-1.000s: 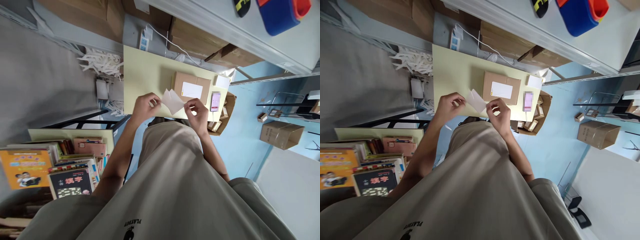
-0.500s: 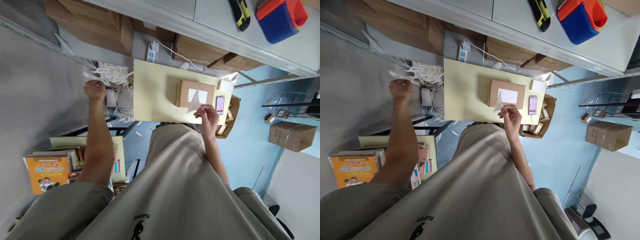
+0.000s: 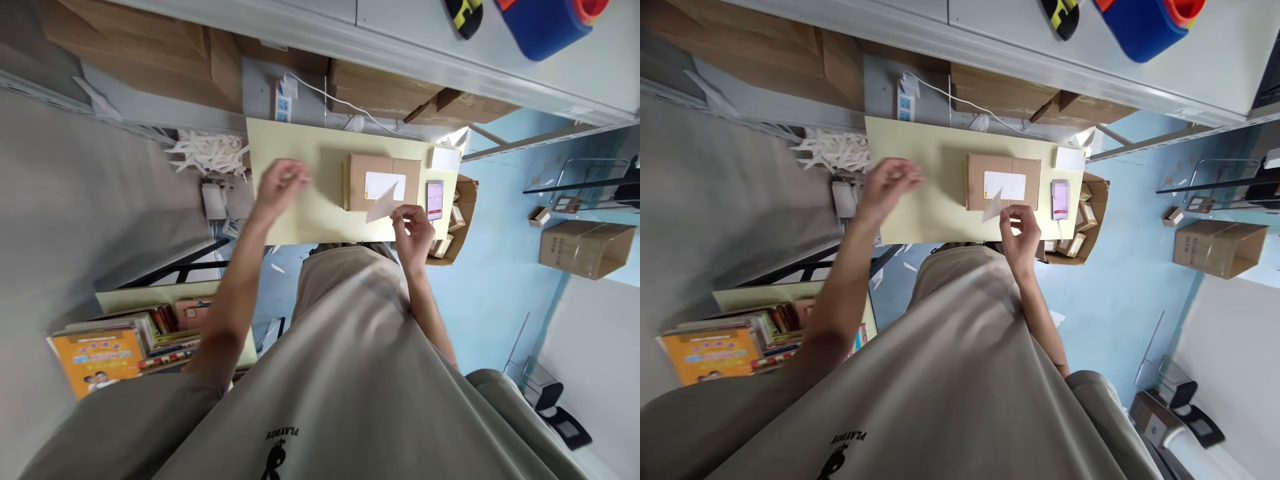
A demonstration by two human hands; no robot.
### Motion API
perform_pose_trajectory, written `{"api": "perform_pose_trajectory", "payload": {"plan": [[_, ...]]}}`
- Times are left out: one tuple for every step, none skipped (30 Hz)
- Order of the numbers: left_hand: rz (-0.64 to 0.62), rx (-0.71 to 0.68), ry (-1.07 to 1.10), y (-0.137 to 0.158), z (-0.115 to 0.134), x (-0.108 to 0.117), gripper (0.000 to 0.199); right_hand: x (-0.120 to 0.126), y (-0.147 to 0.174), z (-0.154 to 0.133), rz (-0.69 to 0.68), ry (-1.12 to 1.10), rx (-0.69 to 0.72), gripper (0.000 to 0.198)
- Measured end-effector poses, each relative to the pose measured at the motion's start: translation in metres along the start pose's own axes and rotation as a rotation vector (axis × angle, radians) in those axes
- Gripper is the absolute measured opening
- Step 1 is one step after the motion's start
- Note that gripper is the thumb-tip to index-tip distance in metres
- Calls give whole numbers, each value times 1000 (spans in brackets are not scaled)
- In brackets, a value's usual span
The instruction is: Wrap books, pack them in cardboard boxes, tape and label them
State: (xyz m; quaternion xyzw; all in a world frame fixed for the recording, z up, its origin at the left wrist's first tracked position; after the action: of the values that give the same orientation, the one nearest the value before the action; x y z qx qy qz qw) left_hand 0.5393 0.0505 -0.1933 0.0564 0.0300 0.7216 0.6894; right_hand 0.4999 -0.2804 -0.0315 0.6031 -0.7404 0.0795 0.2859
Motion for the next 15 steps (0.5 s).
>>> {"api": "perform_pose_trajectory", "payload": {"plan": [[-27,24,135,13,18,-39,66,-1,0,-3,-3,18,42,28],[-63,53,243,25,35,-74,63,-2,1,-7,-8,33,89,25],[-90,77,331,35,51,-103,62,-4,2,-10,-15,48,137,21],[-100,98,402,44,63,-125,62,-5,3,-12,-26,65,182,18],[-82,119,458,49,72,-141,63,-7,4,-13,-40,85,220,14],[-54,138,500,53,77,-151,63,-8,4,-12,-57,109,248,11],[-15,155,529,55,79,-157,64,-10,4,-11,-78,135,268,9],[27,168,549,55,79,-161,64,-11,3,-8,-100,162,281,8],[67,177,558,55,77,-163,64,-13,2,-5,-123,188,286,8],[102,183,559,55,74,-165,63,-15,1,-1,-149,210,288,8],[133,187,555,55,72,-167,61,-16,-1,3,-176,229,287,9],[161,189,547,55,69,-168,58,-18,-2,6,-203,245,285,9],[189,190,538,55,66,-170,55,-19,-4,9,-230,256,284,9],[216,189,528,56,64,-172,53,-19,-6,12,-255,262,286,9],[245,186,519,57,62,-174,51,-19,-8,14,-281,262,293,8]]}}
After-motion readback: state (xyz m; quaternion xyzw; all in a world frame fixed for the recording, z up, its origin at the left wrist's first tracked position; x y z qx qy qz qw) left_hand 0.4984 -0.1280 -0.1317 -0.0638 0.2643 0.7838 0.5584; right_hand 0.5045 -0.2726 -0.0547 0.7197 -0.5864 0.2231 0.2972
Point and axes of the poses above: each hand's wrist, its own y-axis away from the middle knuckle, its own x-axis out of the back of the hand, z = x × y, the point moved 7 cm from there along -y, towards the middle knuckle, and after that the axes turned 11 degrees about -x, right-handed, at the moved point
